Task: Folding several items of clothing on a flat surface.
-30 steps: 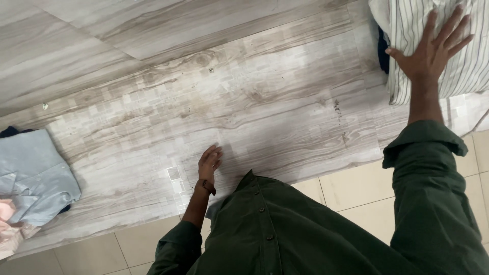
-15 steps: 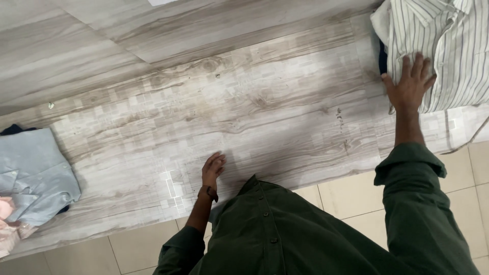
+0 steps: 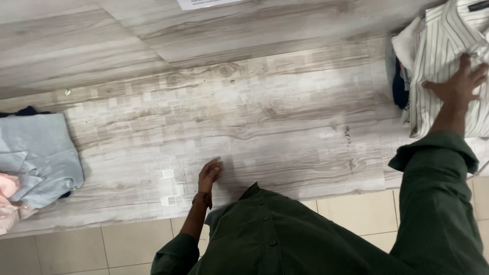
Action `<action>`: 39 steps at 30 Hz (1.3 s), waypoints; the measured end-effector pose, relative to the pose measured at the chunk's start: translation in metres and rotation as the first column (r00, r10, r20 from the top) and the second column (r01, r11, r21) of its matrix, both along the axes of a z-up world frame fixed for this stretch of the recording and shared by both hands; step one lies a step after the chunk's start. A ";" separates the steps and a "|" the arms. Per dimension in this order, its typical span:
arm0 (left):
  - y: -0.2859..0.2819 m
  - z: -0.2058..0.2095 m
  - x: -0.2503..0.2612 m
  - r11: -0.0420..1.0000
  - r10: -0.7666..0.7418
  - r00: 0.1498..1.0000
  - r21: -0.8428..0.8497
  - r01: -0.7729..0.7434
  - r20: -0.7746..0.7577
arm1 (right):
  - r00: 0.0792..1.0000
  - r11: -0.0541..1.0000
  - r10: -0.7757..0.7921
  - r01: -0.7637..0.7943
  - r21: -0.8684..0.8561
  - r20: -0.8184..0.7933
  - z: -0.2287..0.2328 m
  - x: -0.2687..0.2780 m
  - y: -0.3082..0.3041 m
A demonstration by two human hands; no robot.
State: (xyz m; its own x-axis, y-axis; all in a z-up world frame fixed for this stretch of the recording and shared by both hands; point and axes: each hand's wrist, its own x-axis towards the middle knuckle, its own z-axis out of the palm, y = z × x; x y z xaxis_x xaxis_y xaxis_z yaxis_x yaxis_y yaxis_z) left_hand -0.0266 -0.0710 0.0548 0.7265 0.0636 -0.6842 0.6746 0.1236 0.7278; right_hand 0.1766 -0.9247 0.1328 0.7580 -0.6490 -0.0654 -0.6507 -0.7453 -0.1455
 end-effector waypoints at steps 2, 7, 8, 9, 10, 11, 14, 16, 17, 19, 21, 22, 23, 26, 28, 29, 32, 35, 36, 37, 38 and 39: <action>0.010 -0.008 -0.011 0.999 0.024 0.998 0.040 -0.026 0.066 | 0.999 0.999 0.031 -0.032 0.030 0.009 0.016 -0.003 0.008; 0.041 -0.003 -0.034 0.888 -0.098 0.957 0.459 -0.040 0.273 | 0.970 0.975 0.067 -0.014 -0.222 0.232 -0.022 -0.038 0.058; 0.045 0.015 -0.033 0.777 -0.208 0.948 0.629 0.011 0.240 | 0.949 0.912 0.251 -0.166 -0.374 0.190 -0.013 -0.052 0.105; 0.049 0.035 -0.036 0.631 -0.303 0.935 0.774 0.054 0.182 | 0.898 0.804 0.423 -0.312 -0.507 0.118 -0.006 -0.067 0.153; 0.061 0.036 -0.036 0.632 -0.297 0.937 0.774 0.048 0.184 | 0.895 0.801 0.429 -0.316 -0.508 0.119 -0.016 -0.082 0.195; 0.074 0.038 -0.040 0.507 -0.382 0.899 0.862 0.009 0.215 | 0.869 0.801 0.493 -0.436 -0.410 0.039 -0.027 -0.099 0.238; 0.132 0.029 -0.049 0.334 -0.481 0.854 0.942 -0.029 0.197 | 0.817 0.808 0.576 -0.560 -0.186 0.042 -0.051 -0.158 0.352; 0.180 0.025 -0.054 0.290 -0.486 0.859 0.957 -0.012 0.158 | 0.800 0.808 0.589 -0.586 -0.060 0.116 -0.061 -0.194 0.412; 0.208 0.025 -0.050 0.242 -0.442 0.890 0.970 -0.001 0.111 | 0.811 0.821 0.565 -0.571 -0.003 0.149 -0.064 -0.210 0.437; 0.265 0.041 -0.041 0.192 -0.390 0.919 0.981 0.012 0.065 | 0.820 0.827 0.543 -0.560 0.057 0.184 -0.064 -0.233 0.481; 0.320 0.072 -0.026 0.030 -0.183 0.982 0.999 -0.034 0.039 | 0.793 0.794 0.581 -0.602 0.084 0.183 -0.060 -0.251 0.515; 0.353 0.083 -0.022 0.027 -0.186 0.982 0.999 -0.035 0.040 | 0.794 0.795 0.579 -0.600 0.085 0.186 -0.059 -0.255 0.527; 0.385 0.093 -0.014 -0.054 -0.105 0.988 0.991 -0.121 0.115 | 0.781 0.781 0.586 -0.615 0.105 0.218 -0.057 -0.259 0.539; 0.502 0.069 0.020 0.117 0.051 0.980 0.973 -0.197 0.192 | 0.769 0.773 0.582 -0.624 0.113 0.262 -0.050 -0.264 0.570; 0.545 0.059 0.040 0.365 0.131 0.978 0.910 -0.199 0.161 | 0.768 0.775 0.580 -0.623 0.103 0.272 -0.045 -0.265 0.587; 0.546 0.066 0.048 0.335 0.045 0.998 0.941 -0.054 0.041 | 0.770 0.773 0.577 -0.623 0.124 0.273 -0.043 -0.265 0.593; 0.557 0.048 0.068 0.342 -0.068 0.995 0.935 0.094 -0.075 | 0.779 0.772 0.564 -0.615 0.162 0.274 -0.042 -0.266 0.610; 0.536 0.044 0.072 0.582 0.132 0.980 0.789 -0.197 0.148 | 0.779 0.762 0.564 -0.618 0.190 0.272 -0.043 -0.273 0.620; 0.523 0.049 0.075 0.668 0.384 0.873 0.563 -0.487 0.301 | 0.775 0.756 0.568 -0.625 0.195 0.278 -0.044 -0.275 0.624; 0.535 0.032 0.073 0.668 0.384 0.874 0.564 -0.486 0.298 | 0.775 0.756 0.568 -0.624 0.196 0.276 -0.046 -0.276 0.627; 0.546 0.015 0.071 0.637 0.224 0.912 0.657 -0.404 0.344 | 0.775 0.754 0.571 -0.626 0.202 0.270 -0.047 -0.277 0.629; 0.556 -0.002 0.074 0.585 0.054 0.928 0.741 -0.329 0.369 | 0.775 0.752 0.573 -0.627 0.204 0.268 -0.049 -0.275 0.630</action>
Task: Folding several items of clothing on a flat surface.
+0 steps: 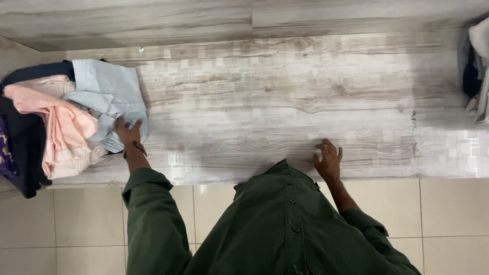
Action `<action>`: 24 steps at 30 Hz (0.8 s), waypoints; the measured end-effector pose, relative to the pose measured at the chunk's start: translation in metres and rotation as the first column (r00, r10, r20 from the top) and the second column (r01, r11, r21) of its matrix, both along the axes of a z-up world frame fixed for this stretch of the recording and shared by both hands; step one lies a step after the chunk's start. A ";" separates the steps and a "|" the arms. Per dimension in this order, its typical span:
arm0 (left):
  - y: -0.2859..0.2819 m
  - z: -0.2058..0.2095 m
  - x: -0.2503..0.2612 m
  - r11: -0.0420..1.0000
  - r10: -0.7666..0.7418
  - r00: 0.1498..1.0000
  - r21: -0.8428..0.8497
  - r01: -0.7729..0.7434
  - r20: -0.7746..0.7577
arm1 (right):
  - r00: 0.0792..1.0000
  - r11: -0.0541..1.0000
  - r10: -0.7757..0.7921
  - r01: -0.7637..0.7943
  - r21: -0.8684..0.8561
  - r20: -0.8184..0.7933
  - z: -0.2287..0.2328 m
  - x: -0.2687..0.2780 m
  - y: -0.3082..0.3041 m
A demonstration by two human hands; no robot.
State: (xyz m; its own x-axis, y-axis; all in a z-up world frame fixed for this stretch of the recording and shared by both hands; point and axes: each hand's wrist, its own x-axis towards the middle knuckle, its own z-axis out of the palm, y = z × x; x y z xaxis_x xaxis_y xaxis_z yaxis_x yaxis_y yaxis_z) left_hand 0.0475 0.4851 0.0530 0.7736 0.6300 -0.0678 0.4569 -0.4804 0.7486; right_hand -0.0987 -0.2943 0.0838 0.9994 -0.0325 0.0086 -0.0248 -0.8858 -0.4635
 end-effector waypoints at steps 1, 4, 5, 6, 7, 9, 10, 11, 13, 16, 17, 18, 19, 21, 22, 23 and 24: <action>-0.012 0.017 -0.005 1.000 -0.002 1.000 -0.002 0.002 0.002 | 1.000 1.000 -0.002 0.002 -0.002 0.002 0.001 0.000 0.001; -0.035 0.064 -0.007 0.731 0.173 0.980 0.654 -0.195 0.098 | 1.000 1.000 0.016 -0.015 0.016 -0.024 0.003 -0.002 0.005; -0.035 0.077 -0.003 0.819 0.146 0.982 0.572 -0.050 -0.123 | 0.999 0.999 0.022 -0.022 0.027 -0.027 0.004 -0.003 0.005; -0.033 0.092 0.001 0.888 0.091 0.939 0.454 0.074 -0.330 | 0.999 0.999 0.033 -0.032 0.039 -0.027 0.005 -0.001 0.005; -0.011 0.070 0.009 0.888 0.089 0.940 0.453 0.075 -0.330 | 0.999 0.999 0.031 -0.030 0.038 -0.026 0.006 0.001 0.005; 0.036 0.024 0.014 0.878 -0.139 0.833 0.322 0.355 -0.536 | 0.999 0.999 0.043 -0.043 0.021 -0.028 0.006 -0.001 0.005; 0.038 0.022 0.013 0.878 -0.138 0.832 0.322 0.354 -0.537 | 0.999 0.999 0.045 -0.044 0.022 -0.030 0.005 -0.002 0.005; 0.040 0.020 0.013 0.886 -0.072 0.909 0.392 0.247 -0.410 | 0.999 0.999 0.038 -0.037 0.034 -0.031 0.004 -0.004 0.004; 0.035 0.041 0.016 0.887 -0.009 0.963 0.443 0.131 -0.268 | 0.999 0.999 0.028 -0.026 0.044 -0.029 0.003 -0.005 0.001; 0.021 0.108 0.009 0.789 0.232 0.972 0.590 -0.170 -0.030 | 0.998 0.998 0.029 -0.026 0.053 -0.048 0.002 -0.008 -0.003; 0.022 0.125 0.005 0.778 0.293 0.956 0.587 -0.223 -0.025 | 0.998 0.999 0.027 -0.024 0.040 -0.064 0.001 -0.008 -0.003; 0.023 0.143 -0.001 0.763 0.353 0.935 0.586 -0.273 -0.024 | 0.996 0.999 0.025 -0.023 0.028 -0.083 0.000 -0.012 -0.003; 0.043 0.132 -0.002 0.763 0.354 0.935 0.586 -0.273 -0.025 | 0.996 0.999 0.025 -0.023 0.028 -0.084 0.002 -0.012 -0.003; 0.084 0.112 -0.003 0.786 0.388 0.910 0.568 -0.244 -0.146 | 0.998 0.999 0.019 -0.017 0.036 -0.054 0.004 -0.015 -0.002; 0.078 0.125 -0.004 0.787 0.385 0.911 0.568 -0.240 -0.148 | 0.998 0.999 0.016 -0.014 0.035 -0.056 0.004 -0.014 -0.001; 0.072 0.138 -0.006 0.770 0.440 0.881 0.579 -0.269 -0.176 | 0.999 0.999 0.022 -0.020 0.043 -0.035 0.004 -0.014 0.000; 0.067 0.151 -0.008 0.750 0.496 0.845 0.591 -0.298 -0.203 | 0.999 0.998 0.030 -0.029 0.051 -0.014 0.004 -0.013 0.001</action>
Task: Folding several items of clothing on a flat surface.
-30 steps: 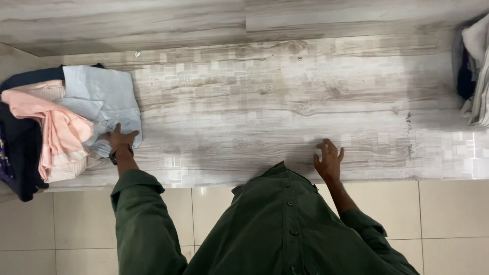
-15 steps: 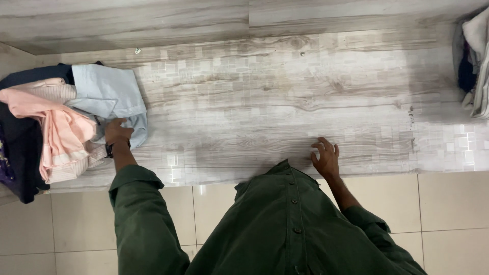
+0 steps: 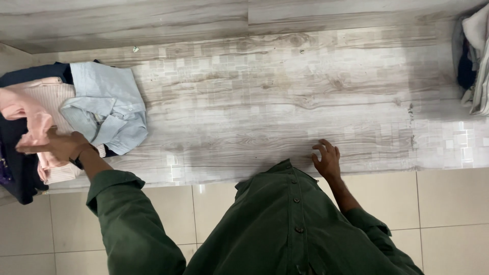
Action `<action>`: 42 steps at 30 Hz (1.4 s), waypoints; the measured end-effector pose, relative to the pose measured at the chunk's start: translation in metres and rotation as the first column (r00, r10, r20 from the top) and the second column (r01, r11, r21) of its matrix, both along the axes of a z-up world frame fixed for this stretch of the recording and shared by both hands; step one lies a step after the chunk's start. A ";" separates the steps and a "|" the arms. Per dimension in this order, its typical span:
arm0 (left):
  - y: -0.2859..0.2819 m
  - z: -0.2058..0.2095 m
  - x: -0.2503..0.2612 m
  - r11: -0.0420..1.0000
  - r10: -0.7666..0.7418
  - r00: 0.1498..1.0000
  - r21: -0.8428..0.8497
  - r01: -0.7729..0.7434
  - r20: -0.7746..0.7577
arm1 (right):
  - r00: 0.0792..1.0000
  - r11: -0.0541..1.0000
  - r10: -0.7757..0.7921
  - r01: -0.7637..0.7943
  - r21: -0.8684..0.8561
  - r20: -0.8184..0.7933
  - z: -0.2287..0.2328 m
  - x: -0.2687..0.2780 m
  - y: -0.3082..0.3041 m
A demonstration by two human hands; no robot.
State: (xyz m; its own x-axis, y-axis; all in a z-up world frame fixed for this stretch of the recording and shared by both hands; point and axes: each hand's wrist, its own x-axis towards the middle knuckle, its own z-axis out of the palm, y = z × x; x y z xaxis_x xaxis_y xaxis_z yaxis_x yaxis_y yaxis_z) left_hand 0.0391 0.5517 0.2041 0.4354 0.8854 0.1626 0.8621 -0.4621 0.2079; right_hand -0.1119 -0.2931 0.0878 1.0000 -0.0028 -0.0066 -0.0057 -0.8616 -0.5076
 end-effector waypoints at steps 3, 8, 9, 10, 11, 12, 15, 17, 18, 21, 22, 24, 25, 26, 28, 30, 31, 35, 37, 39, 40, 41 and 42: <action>0.074 -0.044 -0.005 0.957 -0.125 0.973 0.281 0.067 0.192 | 1.000 1.000 0.017 -0.017 0.020 -0.026 0.001 0.005 0.004; 0.063 0.051 0.036 0.943 -0.078 0.295 -0.025 0.331 0.952 | 0.995 0.999 0.029 -0.025 0.042 -0.092 0.000 0.023 0.020; 0.073 0.060 0.046 0.785 0.206 0.072 -0.209 0.583 0.976 | 0.993 0.998 0.041 -0.036 0.051 -0.110 0.000 0.026 0.024; 0.036 0.088 0.016 0.789 0.201 0.069 -0.203 0.580 0.977 | 0.993 0.998 0.047 -0.041 0.057 -0.107 -0.001 0.033 0.031; -0.018 0.130 0.019 0.731 0.150 0.105 -0.182 0.658 0.983 | 0.993 0.994 0.082 -0.075 0.080 -0.083 -0.001 0.039 0.037; -0.095 0.182 0.043 0.659 0.094 0.138 -0.165 0.734 0.986 | 0.992 0.990 0.108 -0.101 0.101 -0.059 -0.002 0.044 0.042; -0.278 0.206 0.008 0.387 -0.094 0.189 -0.139 0.911 0.977 | 0.982 0.899 0.169 -0.119 0.421 -0.082 0.060 0.070 0.084; -0.365 0.134 -0.007 0.101 -0.125 0.259 -0.248 0.964 0.958 | 0.973 0.860 0.211 -0.138 0.492 -0.095 0.117 0.086 0.113; -0.410 0.102 -0.023 -0.187 -0.173 0.303 -0.333 0.924 0.937 | 0.962 0.813 0.256 -0.163 0.560 -0.091 0.144 0.098 0.128; -0.514 0.134 -0.047 -0.379 -0.418 0.234 -0.402 0.834 0.878 | 0.941 0.505 0.295 -0.300 0.809 0.165 0.175 0.115 0.136; -0.522 0.129 -0.048 -0.385 -0.419 0.234 -0.405 0.829 0.877 | 0.944 0.508 0.288 -0.294 0.810 0.161 0.171 0.118 0.127; -0.536 0.120 -0.050 -0.254 -0.448 0.247 -0.387 0.886 0.859 | 0.953 0.624 0.273 -0.282 0.729 0.135 0.163 0.125 0.108; -0.535 0.117 -0.046 -0.259 -0.450 0.247 -0.390 0.884 0.858 | 0.954 0.625 0.268 -0.276 0.730 0.132 0.157 0.127 0.094; -0.534 0.114 -0.044 -0.165 -0.404 0.339 -0.432 0.887 0.850 | 0.957 0.660 0.265 -0.271 0.700 0.121 0.151 0.129 0.078; -0.525 0.100 -0.038 -0.070 -0.350 0.431 -0.482 0.874 0.832 | 0.959 0.693 0.262 -0.263 0.671 0.105 0.143 0.129 0.049; -0.511 0.078 -0.032 -0.029 -0.293 0.514 -0.545 0.838 0.806 | 0.951 0.656 0.307 -0.185 0.732 -0.035 0.140 0.127 0.019; -0.510 0.067 -0.032 -0.034 -0.295 0.515 -0.548 0.836 0.805 | 0.953 0.657 0.302 -0.179 0.732 -0.038 0.153 0.125 0.013; -0.508 0.047 -0.028 -0.060 -0.165 0.606 -0.622 0.781 0.778 | 0.927 0.733 0.312 -0.375 0.568 0.211 0.187 0.114 -0.014; -0.503 0.037 -0.023 -0.045 -0.079 0.650 -0.654 0.755 0.756 | 0.947 0.749 0.253 -0.323 0.579 0.200 0.191 0.109 -0.032; -0.492 0.016 -0.012 0.064 0.198 0.625 -0.646 0.761 0.755 | 0.994 0.781 0.103 -0.107 0.615 0.042 0.194 0.107 -0.054; -0.487 0.018 -0.008 0.063 0.196 0.626 -0.647 0.760 0.755 | 0.994 0.780 0.101 -0.105 0.616 0.041 0.191 0.105 -0.066; -0.481 0.019 -0.004 0.118 0.310 0.559 -0.615 0.780 0.769 | 1.000 0.741 0.020 -0.023 0.671 0.013 0.189 0.102 -0.078; -0.476 0.020 -0.001 0.177 0.416 0.480 -0.587 0.790 0.772 | 0.998 0.691 -0.060 0.058 0.720 -0.023 0.187 0.099 -0.090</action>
